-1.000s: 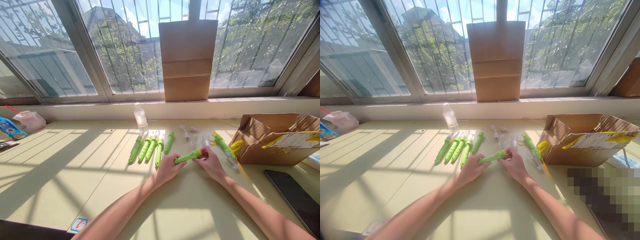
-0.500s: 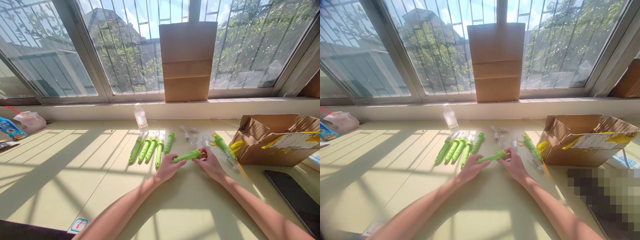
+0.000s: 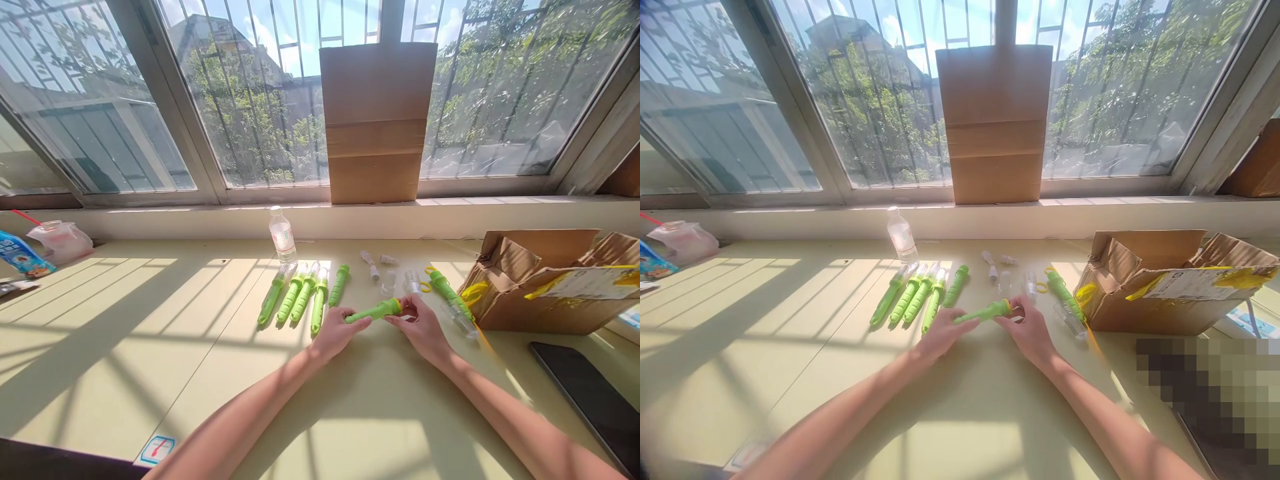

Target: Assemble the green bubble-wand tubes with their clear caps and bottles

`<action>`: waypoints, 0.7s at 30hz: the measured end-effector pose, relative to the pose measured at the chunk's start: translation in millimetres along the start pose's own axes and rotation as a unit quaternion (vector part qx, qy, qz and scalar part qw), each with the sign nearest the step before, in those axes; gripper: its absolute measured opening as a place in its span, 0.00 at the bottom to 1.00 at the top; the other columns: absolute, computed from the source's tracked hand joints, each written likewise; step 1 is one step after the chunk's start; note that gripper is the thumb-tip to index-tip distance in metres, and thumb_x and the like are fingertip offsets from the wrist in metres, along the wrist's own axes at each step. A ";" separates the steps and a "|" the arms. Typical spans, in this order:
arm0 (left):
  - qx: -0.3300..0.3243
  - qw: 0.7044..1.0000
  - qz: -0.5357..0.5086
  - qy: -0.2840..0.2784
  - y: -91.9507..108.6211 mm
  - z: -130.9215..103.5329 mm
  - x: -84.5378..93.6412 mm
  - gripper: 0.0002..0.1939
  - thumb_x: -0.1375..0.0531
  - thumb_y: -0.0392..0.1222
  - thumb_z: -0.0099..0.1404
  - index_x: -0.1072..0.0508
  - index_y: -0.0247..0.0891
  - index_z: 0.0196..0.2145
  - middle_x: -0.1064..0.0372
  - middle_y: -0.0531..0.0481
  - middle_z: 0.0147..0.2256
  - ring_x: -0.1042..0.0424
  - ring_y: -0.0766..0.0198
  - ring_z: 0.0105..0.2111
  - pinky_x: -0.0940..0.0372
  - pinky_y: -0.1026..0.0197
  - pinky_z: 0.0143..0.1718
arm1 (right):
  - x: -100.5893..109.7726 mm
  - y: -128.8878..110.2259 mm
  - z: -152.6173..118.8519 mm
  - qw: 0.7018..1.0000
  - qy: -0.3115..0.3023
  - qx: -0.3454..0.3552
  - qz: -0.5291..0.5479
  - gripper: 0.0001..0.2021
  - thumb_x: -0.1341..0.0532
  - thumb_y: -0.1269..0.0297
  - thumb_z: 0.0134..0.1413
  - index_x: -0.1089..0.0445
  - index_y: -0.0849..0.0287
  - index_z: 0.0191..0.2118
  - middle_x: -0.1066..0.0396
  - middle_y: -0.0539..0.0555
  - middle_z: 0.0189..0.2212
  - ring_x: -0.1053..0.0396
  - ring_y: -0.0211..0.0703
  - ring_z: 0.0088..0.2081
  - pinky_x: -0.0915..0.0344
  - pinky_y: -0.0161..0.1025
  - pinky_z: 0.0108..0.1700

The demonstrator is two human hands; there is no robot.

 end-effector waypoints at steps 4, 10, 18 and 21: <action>0.041 0.999 -0.017 -0.011 -7.3 0.1 -2.2 0.23 0.40 0.62 0.54 0.32 0.36 0.25 0.56 0.62 0.12 0.54 0.75 0.12 0.61 0.66 0.13 | 0.3 2.0 1.0 1.000 -0.001 -0.002 0.006 0.20 0.32 0.49 0.40 0.40 0.54 0.32 0.29 0.52 0.32 0.30 0.46 0.34 0.35 0.38 0.29; 0.086 0.995 -0.046 -0.030 -14.1 0.4 -2.9 0.23 0.39 0.62 0.53 0.31 0.37 0.28 0.55 0.63 0.12 0.54 0.74 0.10 0.59 0.67 0.10 | -0.6 2.8 0.3 1.000 -0.001 -0.003 0.008 0.19 0.33 0.49 0.42 0.40 0.54 0.32 0.28 0.51 0.32 0.30 0.44 0.33 0.35 0.37 0.28; 0.083 0.991 -0.073 -0.070 -12.2 -0.5 -5.8 0.25 0.42 0.64 0.55 0.29 0.36 0.30 0.57 0.64 0.10 0.57 0.75 0.09 0.59 0.67 0.11 | -2.8 -0.3 -0.6 1.000 -0.010 0.008 0.015 0.21 0.32 0.51 0.41 0.42 0.54 0.35 0.29 0.54 0.39 0.29 0.44 0.34 0.32 0.38 0.28; 0.080 0.991 -0.077 -0.074 -12.4 -0.1 -6.8 0.25 0.42 0.64 0.55 0.29 0.36 0.30 0.57 0.64 0.10 0.57 0.75 0.09 0.59 0.67 0.11 | -2.2 0.1 -0.9 1.000 0.002 0.009 0.022 0.22 0.32 0.50 0.40 0.43 0.54 0.34 0.29 0.55 0.40 0.29 0.45 0.35 0.31 0.39 0.29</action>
Point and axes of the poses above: each hand's wrist, its own z-axis towards the middle knuckle, its own x-axis out of the back of the hand, y = z × x, the point moved 8 cm from there along z, towards the middle knuckle
